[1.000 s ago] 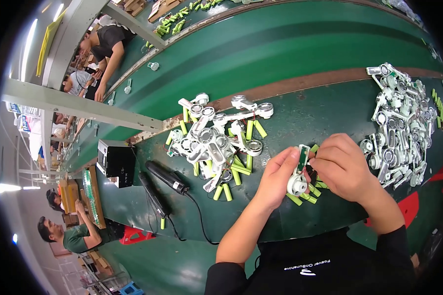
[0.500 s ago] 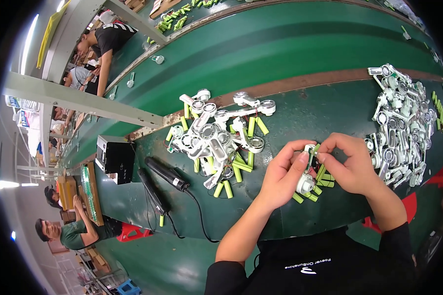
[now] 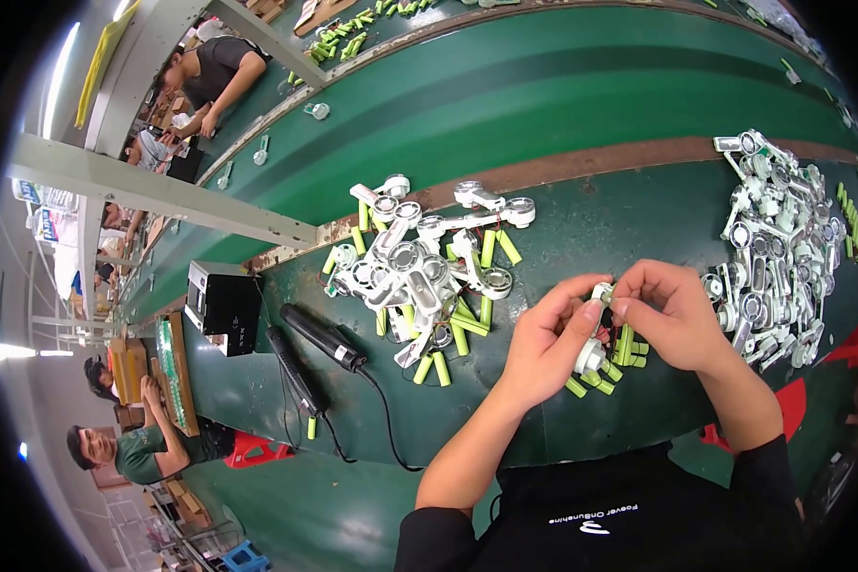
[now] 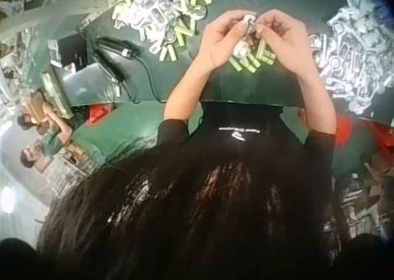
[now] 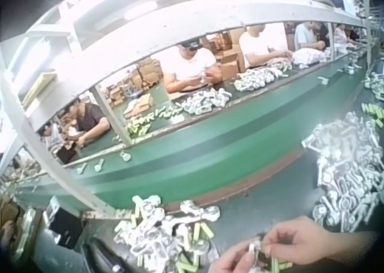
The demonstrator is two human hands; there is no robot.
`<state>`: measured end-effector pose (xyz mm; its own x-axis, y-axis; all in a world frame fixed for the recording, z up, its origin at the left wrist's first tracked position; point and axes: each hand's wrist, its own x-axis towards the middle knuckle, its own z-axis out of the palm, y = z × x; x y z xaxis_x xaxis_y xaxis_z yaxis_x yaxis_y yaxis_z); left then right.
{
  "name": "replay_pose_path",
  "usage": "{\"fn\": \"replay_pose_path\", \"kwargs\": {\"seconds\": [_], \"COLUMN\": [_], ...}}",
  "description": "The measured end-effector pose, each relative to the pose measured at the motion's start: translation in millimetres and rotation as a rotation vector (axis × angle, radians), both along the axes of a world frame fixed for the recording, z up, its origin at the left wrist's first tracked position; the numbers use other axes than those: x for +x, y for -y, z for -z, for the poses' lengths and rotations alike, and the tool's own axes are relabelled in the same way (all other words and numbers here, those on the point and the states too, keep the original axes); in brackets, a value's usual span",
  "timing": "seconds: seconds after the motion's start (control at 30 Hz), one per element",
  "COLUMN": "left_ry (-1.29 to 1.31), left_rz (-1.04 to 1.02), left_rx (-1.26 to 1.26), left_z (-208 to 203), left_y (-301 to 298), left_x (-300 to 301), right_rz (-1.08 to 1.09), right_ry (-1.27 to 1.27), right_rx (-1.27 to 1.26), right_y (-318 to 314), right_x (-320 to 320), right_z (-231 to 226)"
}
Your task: The person assembles small electronic components by hand, inserting circuit boards and batteries into plastic housings.
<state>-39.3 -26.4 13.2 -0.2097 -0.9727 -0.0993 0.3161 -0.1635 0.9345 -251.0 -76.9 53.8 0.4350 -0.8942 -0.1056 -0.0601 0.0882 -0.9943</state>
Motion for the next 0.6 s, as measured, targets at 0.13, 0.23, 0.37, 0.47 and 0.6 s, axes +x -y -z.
{"fn": "replay_pose_path", "kwargs": {"seconds": [0.13,0.23,0.37,0.47,0.6], "left_ry": [0.075,0.247,0.59,0.73,0.79], "left_rz": [-0.034,-0.079,-0.118,-0.151,-0.094], "left_rx": [-0.032,-0.17,-0.352,-0.465,-0.53], "left_z": [5,2,-2,-2,-2], "left_y": [0,2,2,2,3], "left_x": [1,1,-2,-4,-4], "right_rz": [-0.005,-0.013,-0.001,-0.038,-0.055], "right_ry": [0.0,-0.035,-0.145,-0.188,-0.142], "right_rx": [0.097,0.06,-0.014,0.01,0.119], "right_y": [3,4,5,8,10], "right_x": [-1,-3,0,-3,-6], "right_z": [1,4,1,7,17]}}
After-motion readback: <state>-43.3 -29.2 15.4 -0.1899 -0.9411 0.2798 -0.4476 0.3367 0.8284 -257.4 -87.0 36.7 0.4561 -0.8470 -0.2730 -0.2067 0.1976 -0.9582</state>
